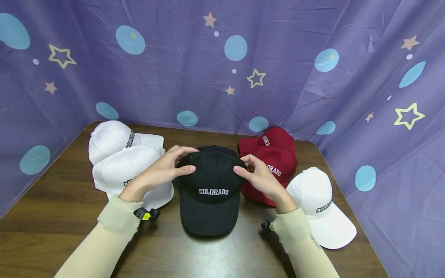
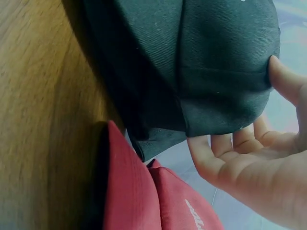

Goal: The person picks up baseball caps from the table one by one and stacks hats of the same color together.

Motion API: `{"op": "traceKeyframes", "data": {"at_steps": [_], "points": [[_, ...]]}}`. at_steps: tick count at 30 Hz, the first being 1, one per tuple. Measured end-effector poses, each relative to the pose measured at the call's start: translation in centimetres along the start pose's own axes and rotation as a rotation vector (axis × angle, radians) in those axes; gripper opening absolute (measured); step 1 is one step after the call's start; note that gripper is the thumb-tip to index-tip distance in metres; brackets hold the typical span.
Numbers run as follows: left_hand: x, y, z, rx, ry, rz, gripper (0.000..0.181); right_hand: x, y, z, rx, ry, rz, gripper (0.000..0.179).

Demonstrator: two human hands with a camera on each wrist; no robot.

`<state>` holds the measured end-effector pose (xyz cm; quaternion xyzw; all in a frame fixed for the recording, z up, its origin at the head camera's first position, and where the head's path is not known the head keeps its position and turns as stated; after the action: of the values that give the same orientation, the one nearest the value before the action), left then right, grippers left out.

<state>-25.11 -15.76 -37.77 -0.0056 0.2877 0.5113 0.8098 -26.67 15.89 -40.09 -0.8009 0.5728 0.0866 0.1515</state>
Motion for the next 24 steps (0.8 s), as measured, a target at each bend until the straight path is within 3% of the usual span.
{"op": "traceKeyframes", "data": {"at_steps": [15, 24], "points": [[0.51, 0.44, -0.81, 0.084, 0.214, 0.044, 0.050, 0.07, 0.29, 0.72, -0.001, -0.172, 0.057, 0.040], [0.87, 0.44, -0.75, 0.076, 0.273, 0.071, 0.047, 0.40, 0.22, 0.63, -0.021, -0.166, 0.071, 0.042]]}}
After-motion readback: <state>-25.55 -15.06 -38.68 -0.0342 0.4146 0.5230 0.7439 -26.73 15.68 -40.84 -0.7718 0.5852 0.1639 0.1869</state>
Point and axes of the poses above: each hand's wrist, its own y-axis towards the middle knuckle, its own x-axis out of the palm, z = x × y, the point moved 2 cm from there along y, towards the middle knuckle, and after that the axes turned 12 degrees about x, right-handed, at the moved point
